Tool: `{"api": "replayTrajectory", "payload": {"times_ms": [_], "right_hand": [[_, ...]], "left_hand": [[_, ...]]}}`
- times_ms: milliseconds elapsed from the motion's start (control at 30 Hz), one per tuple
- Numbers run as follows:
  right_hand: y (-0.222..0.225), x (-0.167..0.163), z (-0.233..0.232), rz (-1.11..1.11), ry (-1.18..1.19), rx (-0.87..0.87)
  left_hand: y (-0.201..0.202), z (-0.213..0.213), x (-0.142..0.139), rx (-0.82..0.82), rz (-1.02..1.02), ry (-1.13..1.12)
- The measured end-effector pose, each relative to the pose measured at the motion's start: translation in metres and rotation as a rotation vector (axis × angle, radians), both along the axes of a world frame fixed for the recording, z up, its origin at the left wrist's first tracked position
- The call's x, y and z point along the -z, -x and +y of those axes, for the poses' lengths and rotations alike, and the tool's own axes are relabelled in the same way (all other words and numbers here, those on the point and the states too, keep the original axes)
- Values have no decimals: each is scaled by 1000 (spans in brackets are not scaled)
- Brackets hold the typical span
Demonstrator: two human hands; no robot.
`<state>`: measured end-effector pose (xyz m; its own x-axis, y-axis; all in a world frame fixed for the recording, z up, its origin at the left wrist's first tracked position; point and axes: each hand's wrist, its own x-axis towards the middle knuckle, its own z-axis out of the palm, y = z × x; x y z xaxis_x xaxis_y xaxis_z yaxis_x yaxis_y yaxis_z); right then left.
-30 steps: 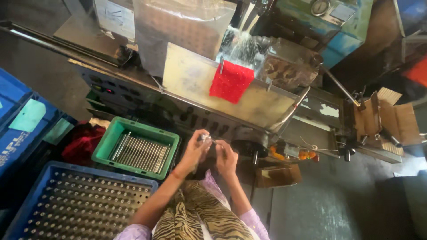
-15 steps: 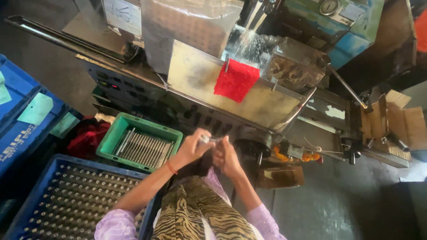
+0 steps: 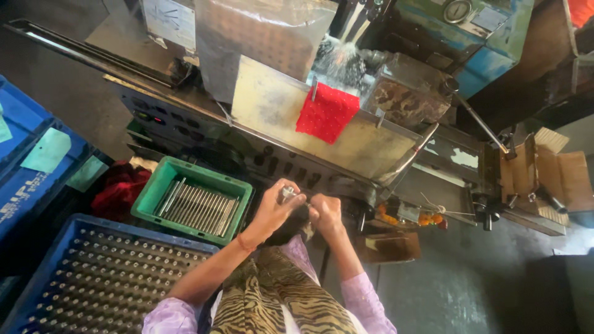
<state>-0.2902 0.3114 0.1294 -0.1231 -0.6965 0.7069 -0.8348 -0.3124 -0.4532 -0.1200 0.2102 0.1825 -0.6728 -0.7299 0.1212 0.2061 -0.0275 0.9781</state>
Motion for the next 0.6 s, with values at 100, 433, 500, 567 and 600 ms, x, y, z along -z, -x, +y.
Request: {"api": "replayTrajectory", "payload": {"times_ms": [100, 433, 500, 567, 600], "right_hand": [[3, -4, 7, 14, 12, -48], [2, -31, 27, -301, -439, 69], [12, -55, 29, -397, -579, -267], [14, -76, 29, -485, -629, -441], [14, -85, 30, -521, -614, -444]], "left_hand": [[2, 4, -4, 12, -28, -37], [11, 0, -12, 162, 52, -256], [8, -10, -13, 302, 26, -447], [8, -14, -15, 481, 0, -647], [8, -13, -15, 466, 64, -619]]}}
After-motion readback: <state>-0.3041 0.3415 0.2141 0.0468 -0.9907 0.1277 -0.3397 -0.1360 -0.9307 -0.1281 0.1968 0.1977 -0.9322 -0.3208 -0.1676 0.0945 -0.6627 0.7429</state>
